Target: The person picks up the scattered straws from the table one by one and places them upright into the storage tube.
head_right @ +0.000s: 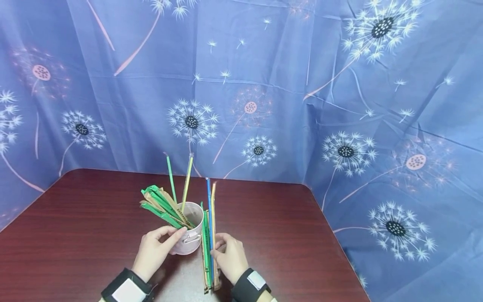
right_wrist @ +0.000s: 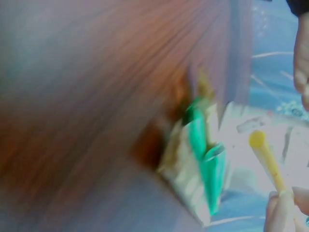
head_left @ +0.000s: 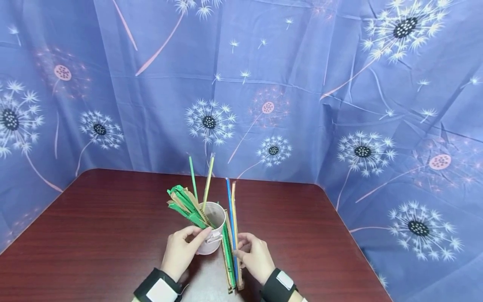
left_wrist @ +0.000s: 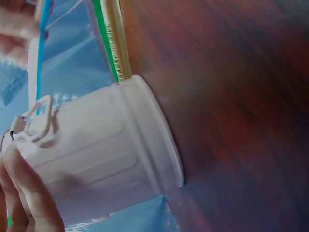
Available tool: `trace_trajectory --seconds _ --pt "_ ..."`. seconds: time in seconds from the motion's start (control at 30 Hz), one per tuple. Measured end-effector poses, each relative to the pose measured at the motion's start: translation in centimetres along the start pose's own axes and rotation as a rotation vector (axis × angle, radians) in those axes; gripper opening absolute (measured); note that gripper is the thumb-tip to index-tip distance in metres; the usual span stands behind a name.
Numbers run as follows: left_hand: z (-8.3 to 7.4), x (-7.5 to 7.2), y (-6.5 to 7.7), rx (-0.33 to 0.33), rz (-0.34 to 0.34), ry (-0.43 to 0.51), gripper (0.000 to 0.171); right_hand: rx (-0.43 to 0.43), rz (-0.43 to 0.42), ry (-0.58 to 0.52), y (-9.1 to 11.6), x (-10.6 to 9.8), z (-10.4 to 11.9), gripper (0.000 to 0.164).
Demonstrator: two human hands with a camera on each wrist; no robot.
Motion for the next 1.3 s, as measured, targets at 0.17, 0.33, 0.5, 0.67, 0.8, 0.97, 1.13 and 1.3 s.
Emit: trace_trajectory --seconds 0.17,0.33,0.5,0.67,0.8,0.97,1.13,1.3 --pt "-0.5 0.2 0.2 0.071 0.009 -0.008 0.014 -0.077 -0.011 -0.027 0.3 0.5 1.4 0.034" --pt "-1.0 0.3 0.3 0.085 0.042 0.085 0.017 -0.145 -0.015 0.024 0.5 1.0 2.3 0.028" --pt "-1.6 0.2 0.5 0.066 0.074 0.255 0.026 -0.178 -0.014 0.066 0.7 1.3 2.4 0.027" --pt "-1.7 0.0 0.5 0.075 0.034 0.256 0.027 -0.192 -0.011 0.08 0.8 1.4 2.3 0.026" --pt "-1.7 -0.2 0.4 0.073 0.003 0.22 0.026 -0.223 -0.002 0.084 0.8 1.5 2.5 0.025" --pt "-1.8 -0.1 0.3 0.06 -0.001 0.229 0.02 -0.234 0.007 0.093 0.9 1.6 2.4 0.024" --pt "-1.9 0.0 0.2 0.059 -0.005 0.249 0.013 -0.229 0.014 0.102 0.8 1.6 2.2 0.023" --pt "-2.0 0.1 0.2 0.065 -0.005 0.264 0.011 -0.22 0.019 0.1 0.8 1.6 2.1 0.021"
Point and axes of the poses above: each hand's wrist, its own y-axis away from the middle knuckle, its own x-axis out of the palm, z = x × y, the point moved 3 cm from there along -y, towards the middle knuckle
